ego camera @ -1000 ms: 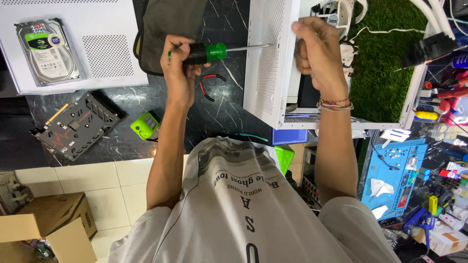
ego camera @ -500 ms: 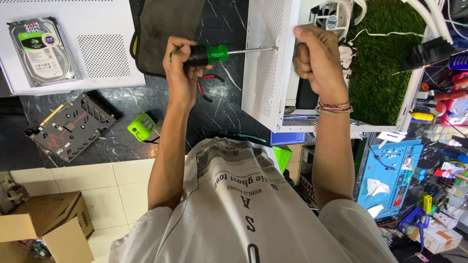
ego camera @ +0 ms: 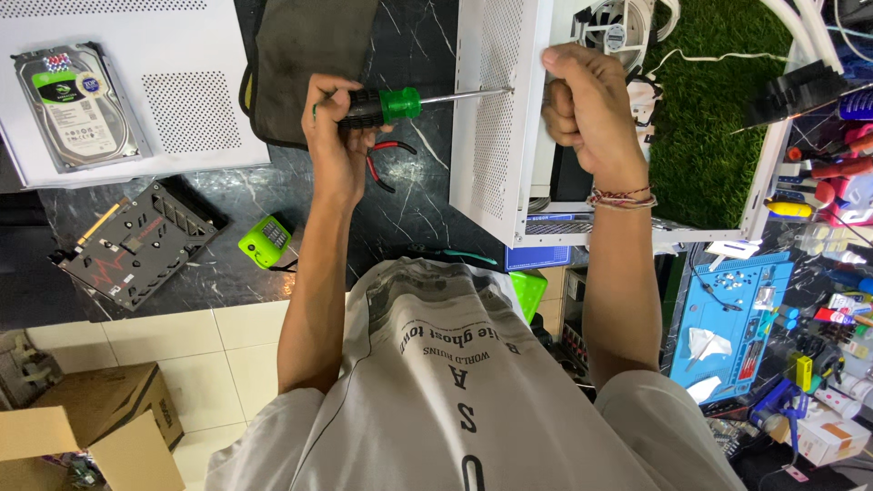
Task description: The person uses a green screwdriver to fasten screws into the side panel of a white computer case. They repeatedly tighten screws along the edge of the case and place the removed screws onto a blue cutting mat on the table.
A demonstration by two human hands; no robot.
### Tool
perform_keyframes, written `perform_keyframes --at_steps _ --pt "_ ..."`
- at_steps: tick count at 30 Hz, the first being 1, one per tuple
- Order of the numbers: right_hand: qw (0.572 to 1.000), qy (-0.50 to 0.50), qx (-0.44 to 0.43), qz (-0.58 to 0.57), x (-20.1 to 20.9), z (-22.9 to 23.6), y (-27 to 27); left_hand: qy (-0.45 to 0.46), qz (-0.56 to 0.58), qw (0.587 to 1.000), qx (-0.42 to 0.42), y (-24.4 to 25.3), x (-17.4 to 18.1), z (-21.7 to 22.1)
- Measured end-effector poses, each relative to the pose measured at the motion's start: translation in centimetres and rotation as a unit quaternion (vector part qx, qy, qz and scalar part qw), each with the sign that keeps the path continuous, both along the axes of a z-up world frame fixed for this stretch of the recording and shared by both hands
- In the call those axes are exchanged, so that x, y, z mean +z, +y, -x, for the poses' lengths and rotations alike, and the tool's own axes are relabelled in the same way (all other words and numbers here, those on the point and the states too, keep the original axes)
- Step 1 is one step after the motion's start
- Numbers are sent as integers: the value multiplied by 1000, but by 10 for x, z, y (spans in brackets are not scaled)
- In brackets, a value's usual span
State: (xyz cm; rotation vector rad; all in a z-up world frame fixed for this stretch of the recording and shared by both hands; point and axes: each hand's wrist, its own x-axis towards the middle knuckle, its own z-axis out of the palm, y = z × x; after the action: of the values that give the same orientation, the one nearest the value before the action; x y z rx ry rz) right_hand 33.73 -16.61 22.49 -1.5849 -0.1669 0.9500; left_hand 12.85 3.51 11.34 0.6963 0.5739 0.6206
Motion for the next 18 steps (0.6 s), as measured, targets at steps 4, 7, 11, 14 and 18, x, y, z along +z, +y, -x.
perform_keyframes --at_steps 4,7,11,14,18 --pt "1000 -7 3 5 1 0 0 8 -15 1000 -15 0 5 2" --pt "1000 -6 8 0 2 0 0 13 -13 1000 -15 0 3 3" --pt "1000 -1 -1 12 5 1 1 23 1 1000 2 -1 3 1" --pt "1000 -8 6 -3 3 2 0 33 -27 999 -15 -2 8 4" --pt "998 -66 -5 -12 22 19 -19 4 23 1000 -14 -4 20 10"
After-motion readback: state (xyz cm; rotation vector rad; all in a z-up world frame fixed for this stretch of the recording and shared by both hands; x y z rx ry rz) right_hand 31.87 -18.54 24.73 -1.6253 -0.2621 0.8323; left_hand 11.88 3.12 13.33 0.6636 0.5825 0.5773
